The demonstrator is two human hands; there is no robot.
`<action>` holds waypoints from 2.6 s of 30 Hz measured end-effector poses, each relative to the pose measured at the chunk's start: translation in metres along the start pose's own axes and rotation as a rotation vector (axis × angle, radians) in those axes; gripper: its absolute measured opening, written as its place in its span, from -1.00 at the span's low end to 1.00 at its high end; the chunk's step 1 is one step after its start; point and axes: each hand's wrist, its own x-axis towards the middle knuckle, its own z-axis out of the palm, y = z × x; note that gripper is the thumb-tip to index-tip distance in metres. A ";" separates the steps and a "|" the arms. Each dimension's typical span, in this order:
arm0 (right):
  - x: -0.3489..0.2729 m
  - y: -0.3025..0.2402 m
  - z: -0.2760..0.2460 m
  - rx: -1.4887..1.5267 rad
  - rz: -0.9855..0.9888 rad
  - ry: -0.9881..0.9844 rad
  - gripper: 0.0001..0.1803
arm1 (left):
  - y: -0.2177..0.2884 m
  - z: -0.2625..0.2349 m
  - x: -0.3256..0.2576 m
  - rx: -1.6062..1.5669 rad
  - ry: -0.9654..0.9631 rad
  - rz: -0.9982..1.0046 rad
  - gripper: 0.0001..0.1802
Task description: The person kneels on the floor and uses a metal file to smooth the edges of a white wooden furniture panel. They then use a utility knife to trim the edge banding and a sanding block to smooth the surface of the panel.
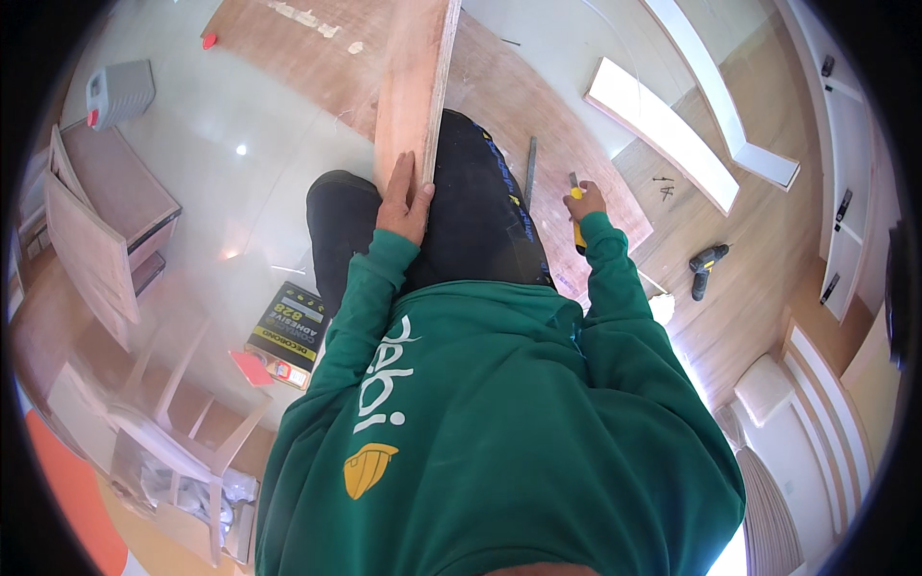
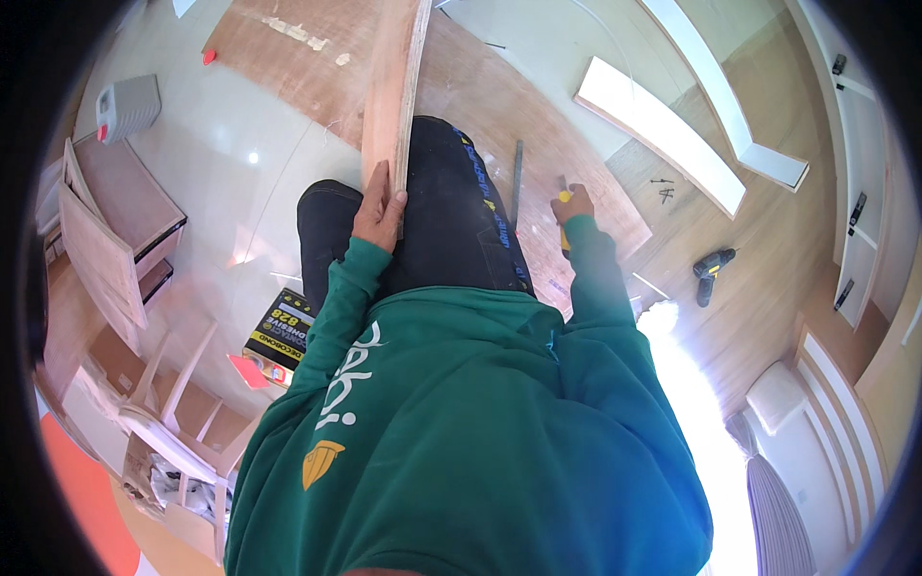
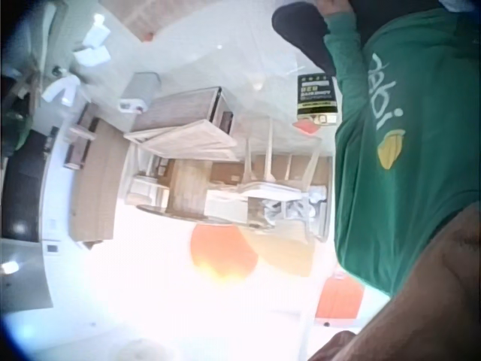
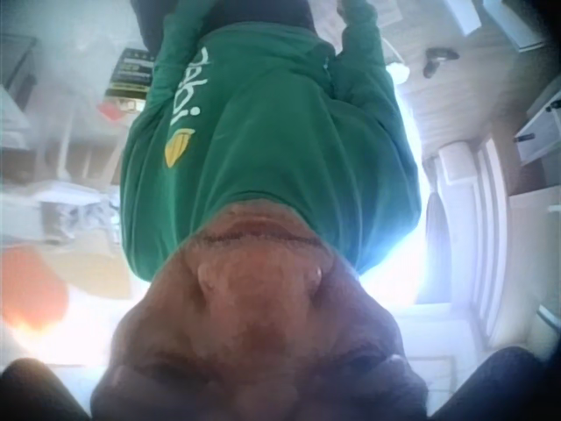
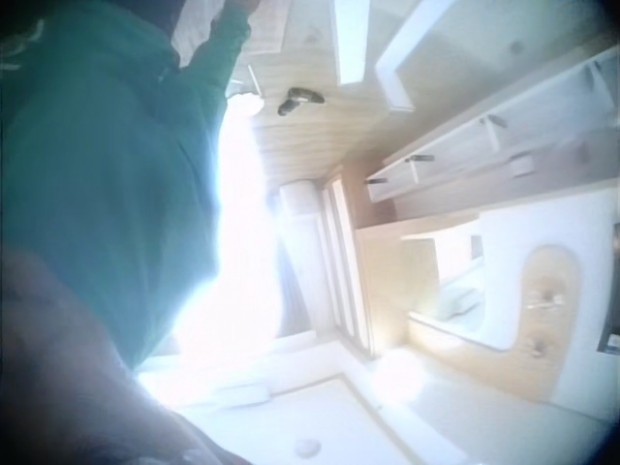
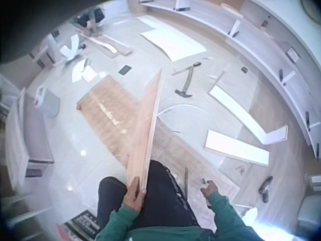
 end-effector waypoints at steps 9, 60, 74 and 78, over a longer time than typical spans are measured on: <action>-0.055 -0.091 -0.036 0.412 0.004 -0.079 -0.45 | 0.035 0.014 0.008 0.413 0.144 -0.025 -0.32; -0.097 -0.371 -0.061 0.101 -1.026 0.345 -0.62 | 0.052 -0.009 0.010 0.439 0.255 -0.277 -0.42; -0.066 -0.386 -0.070 0.045 -1.095 0.366 -0.66 | 0.046 -0.013 0.012 0.442 0.277 -0.252 -0.40; -0.082 -0.382 -0.069 0.083 -1.037 0.312 -0.66 | 0.048 -0.010 0.010 0.433 0.272 -0.265 -0.40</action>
